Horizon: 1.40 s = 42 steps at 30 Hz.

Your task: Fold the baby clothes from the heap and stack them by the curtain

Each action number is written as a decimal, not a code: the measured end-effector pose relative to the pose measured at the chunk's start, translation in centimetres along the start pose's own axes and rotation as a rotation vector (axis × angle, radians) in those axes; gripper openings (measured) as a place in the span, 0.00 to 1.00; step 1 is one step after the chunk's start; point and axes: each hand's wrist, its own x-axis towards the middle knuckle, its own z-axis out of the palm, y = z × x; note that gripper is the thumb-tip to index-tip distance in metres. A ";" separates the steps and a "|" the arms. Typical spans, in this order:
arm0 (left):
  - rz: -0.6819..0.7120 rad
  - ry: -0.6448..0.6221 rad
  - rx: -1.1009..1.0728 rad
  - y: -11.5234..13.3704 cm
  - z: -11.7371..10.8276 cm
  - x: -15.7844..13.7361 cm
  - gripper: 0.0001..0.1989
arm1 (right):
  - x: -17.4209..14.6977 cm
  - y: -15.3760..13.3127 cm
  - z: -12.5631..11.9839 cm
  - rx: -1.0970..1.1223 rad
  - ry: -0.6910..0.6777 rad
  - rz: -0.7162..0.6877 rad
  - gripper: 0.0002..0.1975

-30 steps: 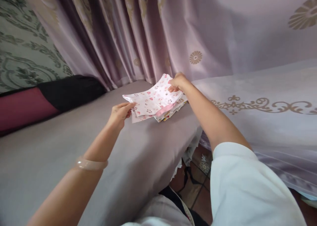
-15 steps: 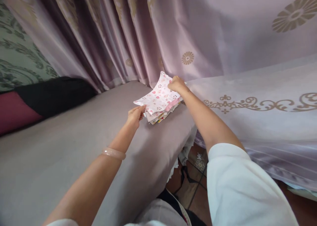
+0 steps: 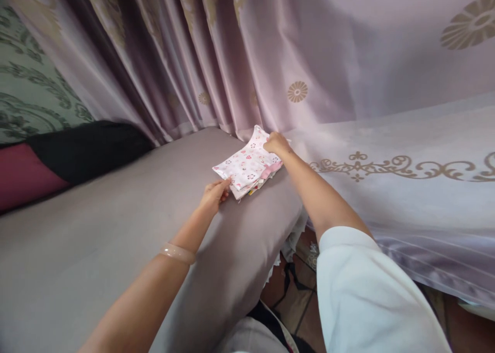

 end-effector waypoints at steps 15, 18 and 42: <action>0.044 -0.145 0.056 -1.1 -1.5 -1.2 0.15 | -1.0 0.3 4.4 -0.098 0.053 0.058 0.41; 0.052 -0.150 0.068 -1.2 -1.9 -1.5 0.15 | -1.3 0.7 5.4 -0.162 0.127 -0.012 0.32; 0.159 -0.232 -0.027 -2.9 -3.0 -1.9 0.21 | 0.6 0.3 5.2 -0.207 -0.155 -0.031 0.32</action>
